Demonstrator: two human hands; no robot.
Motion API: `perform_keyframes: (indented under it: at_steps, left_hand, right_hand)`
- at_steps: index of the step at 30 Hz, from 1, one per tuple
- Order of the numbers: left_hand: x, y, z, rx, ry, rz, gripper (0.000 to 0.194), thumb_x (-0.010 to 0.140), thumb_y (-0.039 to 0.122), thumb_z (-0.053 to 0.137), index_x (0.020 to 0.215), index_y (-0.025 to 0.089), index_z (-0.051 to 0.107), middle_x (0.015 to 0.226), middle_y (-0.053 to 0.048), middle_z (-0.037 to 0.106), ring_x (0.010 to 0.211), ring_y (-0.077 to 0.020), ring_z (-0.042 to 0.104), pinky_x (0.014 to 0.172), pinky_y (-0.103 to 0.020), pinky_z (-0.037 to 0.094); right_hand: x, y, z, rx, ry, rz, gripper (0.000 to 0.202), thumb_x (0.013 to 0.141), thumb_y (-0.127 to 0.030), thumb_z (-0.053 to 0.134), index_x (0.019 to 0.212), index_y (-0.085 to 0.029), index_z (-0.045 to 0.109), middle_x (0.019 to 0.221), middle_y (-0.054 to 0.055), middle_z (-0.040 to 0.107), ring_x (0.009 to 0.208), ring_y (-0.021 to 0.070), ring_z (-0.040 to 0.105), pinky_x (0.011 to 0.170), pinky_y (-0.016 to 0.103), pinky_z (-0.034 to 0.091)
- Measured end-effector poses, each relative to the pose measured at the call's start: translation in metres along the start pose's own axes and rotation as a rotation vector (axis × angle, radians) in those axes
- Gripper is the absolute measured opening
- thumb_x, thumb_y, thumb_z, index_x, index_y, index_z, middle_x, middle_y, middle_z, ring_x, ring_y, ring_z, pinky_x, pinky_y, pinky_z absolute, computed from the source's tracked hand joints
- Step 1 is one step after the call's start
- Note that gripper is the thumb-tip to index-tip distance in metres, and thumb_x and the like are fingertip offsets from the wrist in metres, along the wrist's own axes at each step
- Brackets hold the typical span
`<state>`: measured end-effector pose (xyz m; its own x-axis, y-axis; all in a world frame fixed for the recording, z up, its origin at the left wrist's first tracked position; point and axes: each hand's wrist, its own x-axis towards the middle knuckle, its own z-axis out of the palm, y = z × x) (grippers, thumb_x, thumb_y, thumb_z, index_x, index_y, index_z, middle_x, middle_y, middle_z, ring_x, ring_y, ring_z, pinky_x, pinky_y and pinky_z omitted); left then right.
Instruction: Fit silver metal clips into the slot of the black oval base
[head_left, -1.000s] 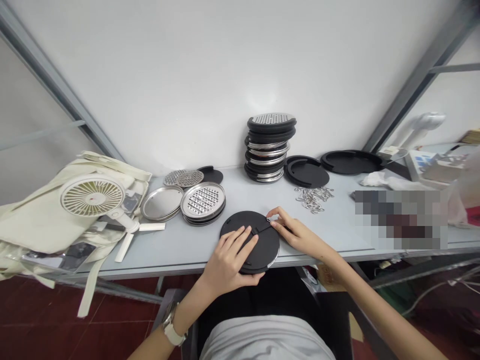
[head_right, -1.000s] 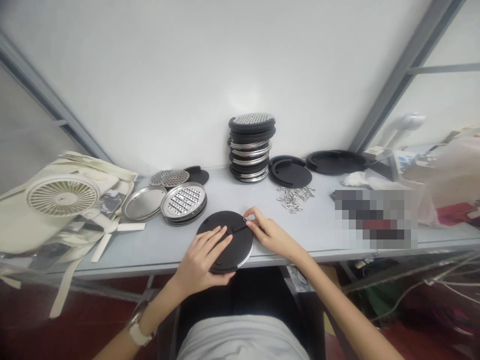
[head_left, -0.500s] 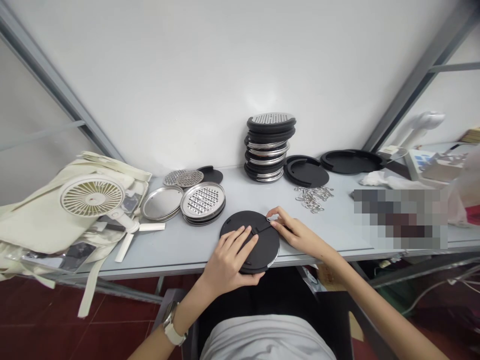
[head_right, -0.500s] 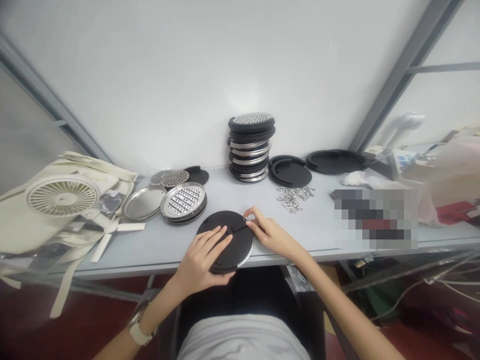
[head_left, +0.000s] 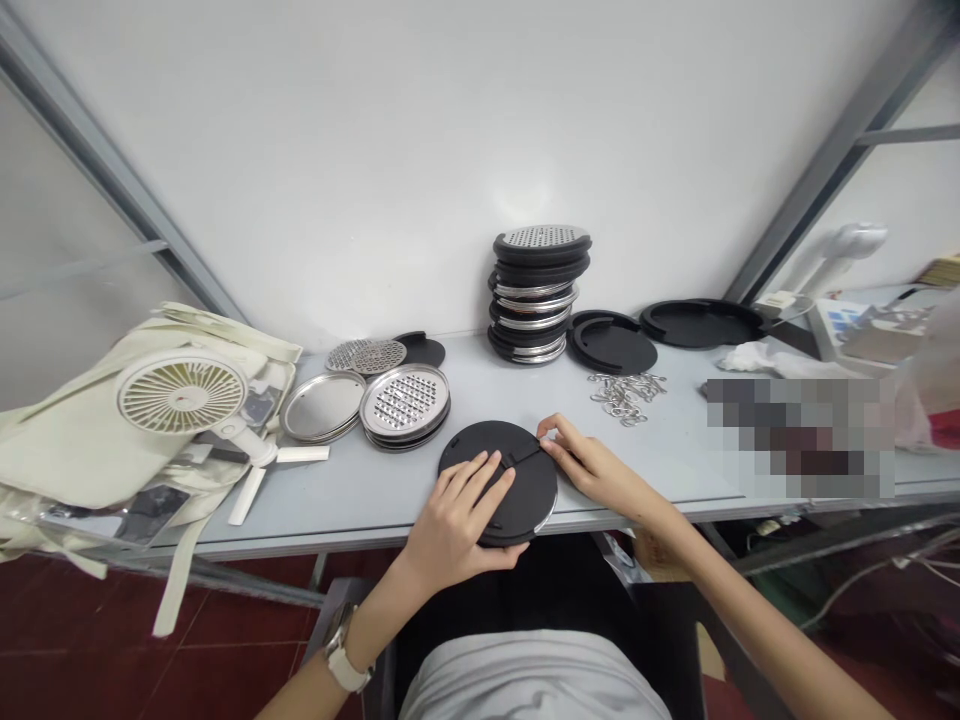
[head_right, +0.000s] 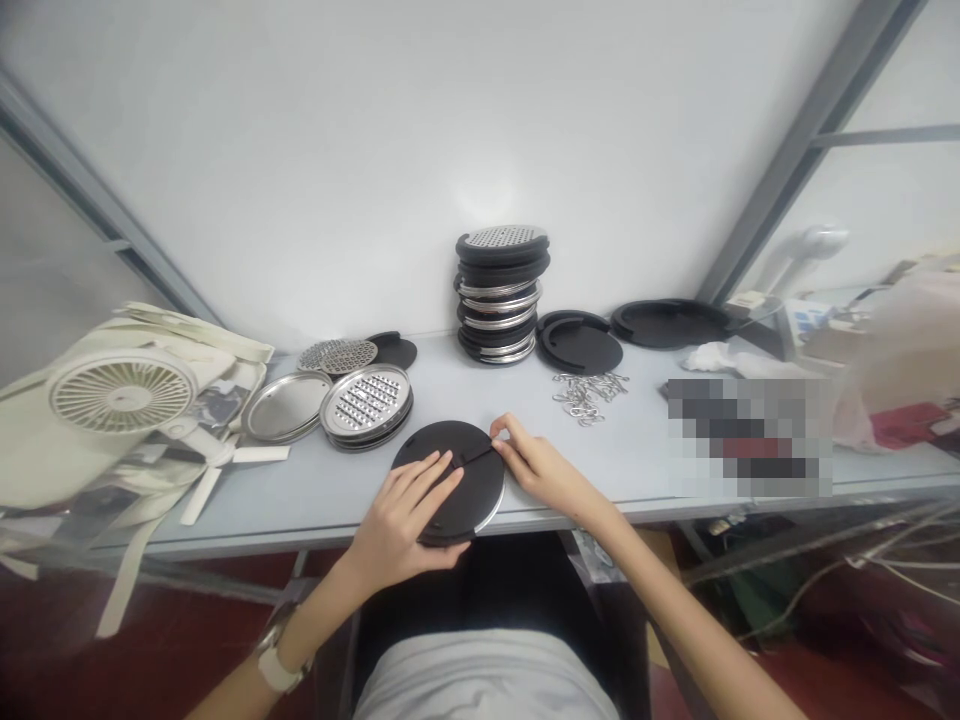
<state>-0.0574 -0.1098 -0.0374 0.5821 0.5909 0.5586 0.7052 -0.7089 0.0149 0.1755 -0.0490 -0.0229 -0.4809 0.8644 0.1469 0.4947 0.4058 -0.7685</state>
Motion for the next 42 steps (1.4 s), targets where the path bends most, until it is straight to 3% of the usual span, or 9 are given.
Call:
perform_keyframes:
  at_steps: [5, 13, 20, 33, 38, 42]
  left_hand:
    - [-0.001, 0.001, 0.000, -0.004, -0.007, -0.003, 0.062, 0.082, 0.046, 0.057, 0.133, 0.012, 0.047, 0.139, -0.015, 0.047, 0.130, -0.0289, 0.041, 0.103, -0.043, 0.037]
    - [-0.001, 0.000, 0.000, 0.001, -0.011, 0.001, 0.063, 0.081, 0.046, 0.057, 0.133, 0.012, 0.048, 0.139, -0.015, 0.047, 0.130, -0.0290, 0.042, 0.102, -0.043, 0.038]
    - [0.000, 0.000, -0.001, -0.002, -0.011, -0.001, 0.063, 0.081, 0.046, 0.058, 0.134, 0.013, 0.047, 0.138, -0.015, 0.048, 0.129, -0.0294, 0.043, 0.102, -0.043, 0.039]
    - [0.000, 0.001, -0.001, -0.001, -0.003, -0.002, 0.062, 0.081, 0.045, 0.058, 0.132, 0.012, 0.048, 0.137, -0.015, 0.049, 0.129, -0.0292, 0.043, 0.102, -0.043, 0.039]
    - [0.001, 0.001, -0.001, 0.001, 0.004, 0.002, 0.063, 0.080, 0.045, 0.058, 0.133, 0.012, 0.048, 0.137, -0.016, 0.049, 0.128, -0.0293, 0.044, 0.101, -0.043, 0.039]
    - [0.000, 0.001, -0.001, 0.002, 0.001, 0.002, 0.065, 0.079, 0.045, 0.059, 0.133, 0.013, 0.047, 0.137, -0.016, 0.048, 0.128, -0.0297, 0.044, 0.102, -0.043, 0.039]
  right_hand:
    - [0.000, -0.004, 0.002, 0.049, 0.024, 0.003, 0.019, 0.099, -0.039, 0.030, 0.110, -0.024, 0.037, 0.068, -0.004, 0.051, 0.059, 0.0148, 0.047, 0.065, 0.027, 0.039]
    - [-0.002, -0.001, 0.001, 0.107, 0.056, 0.005, 0.021, 0.099, -0.037, 0.029, 0.112, -0.022, 0.036, 0.066, -0.005, 0.042, 0.061, 0.0141, 0.044, 0.065, 0.028, 0.039]
    - [0.002, 0.003, 0.002, 0.192, 0.064, -0.039, 0.017, 0.099, -0.039, 0.032, 0.095, -0.023, 0.038, 0.064, -0.005, 0.043, 0.060, 0.0136, 0.042, 0.064, 0.028, 0.040]
    - [0.005, 0.008, -0.001, 0.243, 0.154, -0.045, 0.022, 0.093, -0.039, 0.048, 0.086, -0.020, 0.053, 0.078, 0.002, 0.055, 0.074, 0.0160, 0.053, 0.071, 0.029, 0.045]
    - [0.004, 0.005, -0.002, 0.282, 0.120, -0.014, 0.026, 0.092, -0.042, 0.048, 0.097, -0.019, 0.058, 0.082, 0.004, 0.063, 0.078, 0.0178, 0.059, 0.075, 0.030, 0.048]
    - [0.004, 0.005, -0.003, 0.240, 0.076, -0.006, 0.032, 0.093, -0.044, 0.044, 0.107, -0.020, 0.061, 0.083, 0.004, 0.065, 0.073, 0.0170, 0.058, 0.069, 0.029, 0.048]
